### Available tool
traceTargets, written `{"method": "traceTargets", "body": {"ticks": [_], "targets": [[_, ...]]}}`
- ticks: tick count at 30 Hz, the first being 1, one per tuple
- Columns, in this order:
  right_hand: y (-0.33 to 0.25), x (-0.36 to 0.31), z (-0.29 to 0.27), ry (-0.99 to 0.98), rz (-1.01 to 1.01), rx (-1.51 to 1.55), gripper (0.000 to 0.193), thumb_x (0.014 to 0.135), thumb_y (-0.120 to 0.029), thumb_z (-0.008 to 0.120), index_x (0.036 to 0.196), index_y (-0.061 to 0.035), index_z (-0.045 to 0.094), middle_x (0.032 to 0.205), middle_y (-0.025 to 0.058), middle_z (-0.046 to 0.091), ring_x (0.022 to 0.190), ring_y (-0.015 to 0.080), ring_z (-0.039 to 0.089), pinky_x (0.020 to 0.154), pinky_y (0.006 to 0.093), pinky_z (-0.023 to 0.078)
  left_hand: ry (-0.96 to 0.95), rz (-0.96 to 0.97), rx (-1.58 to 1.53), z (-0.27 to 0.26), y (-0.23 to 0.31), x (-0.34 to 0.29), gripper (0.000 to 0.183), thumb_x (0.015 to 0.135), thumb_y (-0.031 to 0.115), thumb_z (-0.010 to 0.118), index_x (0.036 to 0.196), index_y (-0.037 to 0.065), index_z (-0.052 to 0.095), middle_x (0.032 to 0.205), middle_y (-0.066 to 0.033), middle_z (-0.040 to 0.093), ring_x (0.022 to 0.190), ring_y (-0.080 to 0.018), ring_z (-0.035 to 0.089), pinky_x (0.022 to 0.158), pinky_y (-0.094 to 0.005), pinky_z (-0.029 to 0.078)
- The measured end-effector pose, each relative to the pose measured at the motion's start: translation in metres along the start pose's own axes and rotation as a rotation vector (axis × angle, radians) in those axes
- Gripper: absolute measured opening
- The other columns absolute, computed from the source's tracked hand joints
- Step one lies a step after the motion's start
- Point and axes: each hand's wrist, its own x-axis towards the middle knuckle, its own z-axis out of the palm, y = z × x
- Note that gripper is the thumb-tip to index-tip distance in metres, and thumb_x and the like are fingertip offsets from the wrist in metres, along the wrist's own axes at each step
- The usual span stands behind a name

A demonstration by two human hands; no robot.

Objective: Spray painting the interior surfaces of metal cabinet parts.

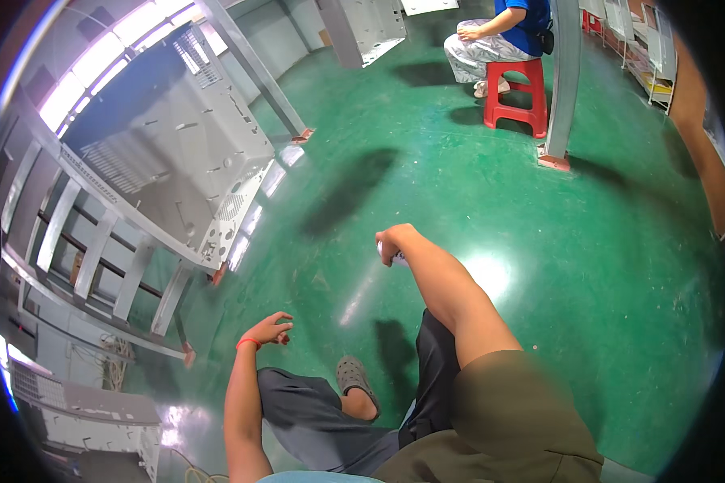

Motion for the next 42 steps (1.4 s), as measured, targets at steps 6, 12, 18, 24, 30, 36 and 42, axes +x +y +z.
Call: {"method": "traceTargets", "body": {"ticks": [6, 12, 18, 24, 30, 36, 42], "targets": [[0.004, 0.001, -0.002, -0.003, 0.001, 0.006, 0.091, 0.072, -0.039, 0.091, 0.154, -0.0295, 0.052, 0.139, 0.0099, 0.070, 0.121, 0.0327, 0.072, 0.097, 0.0496, 0.060, 0.005, 0.014, 0.013, 0.000, 0.006, 0.000, 0.049, 0.105, 0.034, 0.066, 0.147, 0.011, 0.055, 0.082, -0.0041, 0.072, 0.079, -0.0141, 0.073, 0.069, -0.0296, 0.050], [0.003, 0.003, -0.003, -0.002, 0.008, 0.001, 0.092, 0.072, -0.040, 0.091, 0.155, -0.0320, 0.051, 0.138, 0.0102, 0.071, 0.119, 0.0328, 0.072, 0.096, 0.0506, 0.060, 0.014, 0.042, -0.002, 0.002, 0.011, 0.000, 0.046, 0.107, 0.030, 0.065, 0.146, 0.010, 0.056, 0.079, -0.0020, 0.067, 0.081, -0.0147, 0.073, 0.075, -0.0316, 0.054], [0.004, 0.005, -0.011, 0.008, 0.000, -0.033, 0.093, 0.073, -0.042, 0.092, 0.155, -0.0342, 0.049, 0.136, 0.0115, 0.072, 0.117, 0.0330, 0.074, 0.095, 0.0517, 0.060, 0.361, 0.332, 0.263, -0.002, 0.029, -0.004, 0.050, 0.101, 0.026, 0.069, 0.147, 0.013, 0.056, 0.079, -0.0142, 0.071, 0.070, -0.0247, 0.069, 0.071, -0.0425, 0.053], [0.018, 0.008, -0.016, -0.012, 0.017, -0.008, 0.097, 0.070, -0.042, 0.093, 0.156, -0.0336, 0.049, 0.139, 0.0112, 0.071, 0.117, 0.0338, 0.074, 0.096, 0.0511, 0.061, 0.957, 0.689, 0.262, 0.012, 0.119, -0.034, 0.069, 0.101, 0.021, 0.068, 0.165, 0.023, 0.042, 0.074, -0.0087, 0.063, 0.064, -0.0280, 0.063, 0.068, -0.0445, 0.052], [0.037, 0.003, -0.027, -0.024, -0.001, 0.011, 0.097, 0.071, -0.040, 0.091, 0.157, -0.0331, 0.048, 0.138, 0.0115, 0.070, 0.115, 0.0335, 0.074, 0.095, 0.0512, 0.061, 1.211, 0.561, 0.107, 0.020, 0.189, -0.037, 0.083, 0.102, 0.021, 0.066, 0.172, 0.019, 0.022, 0.072, -0.0065, 0.064, 0.064, -0.0271, 0.064, 0.066, -0.0425, 0.053], [0.036, 0.002, -0.042, 0.066, -0.254, 0.167, 0.091, 0.076, -0.034, 0.089, 0.156, -0.0281, 0.045, 0.129, 0.0179, 0.071, 0.107, 0.0353, 0.073, 0.089, 0.0501, 0.061, 1.284, 0.403, 0.098, 0.023, 0.204, -0.026, 0.089, 0.101, 0.021, 0.065, 0.173, 0.021, 0.013, 0.064, -0.0068, 0.063, 0.059, -0.0307, 0.064, 0.065, -0.0457, 0.054], [-0.057, -0.030, -0.105, 0.405, -0.778, 0.562, 0.081, 0.078, -0.024, 0.082, 0.151, -0.0195, 0.046, 0.128, 0.0231, 0.068, 0.113, 0.0388, 0.068, 0.099, 0.0479, 0.054, 1.278, 0.319, 0.148, -0.014, 0.207, 0.001, 0.087, 0.099, 0.021, 0.065, 0.172, 0.027, 0.018, 0.065, -0.0090, 0.066, 0.060, -0.0359, 0.066, 0.063, -0.0490, 0.054]]}}
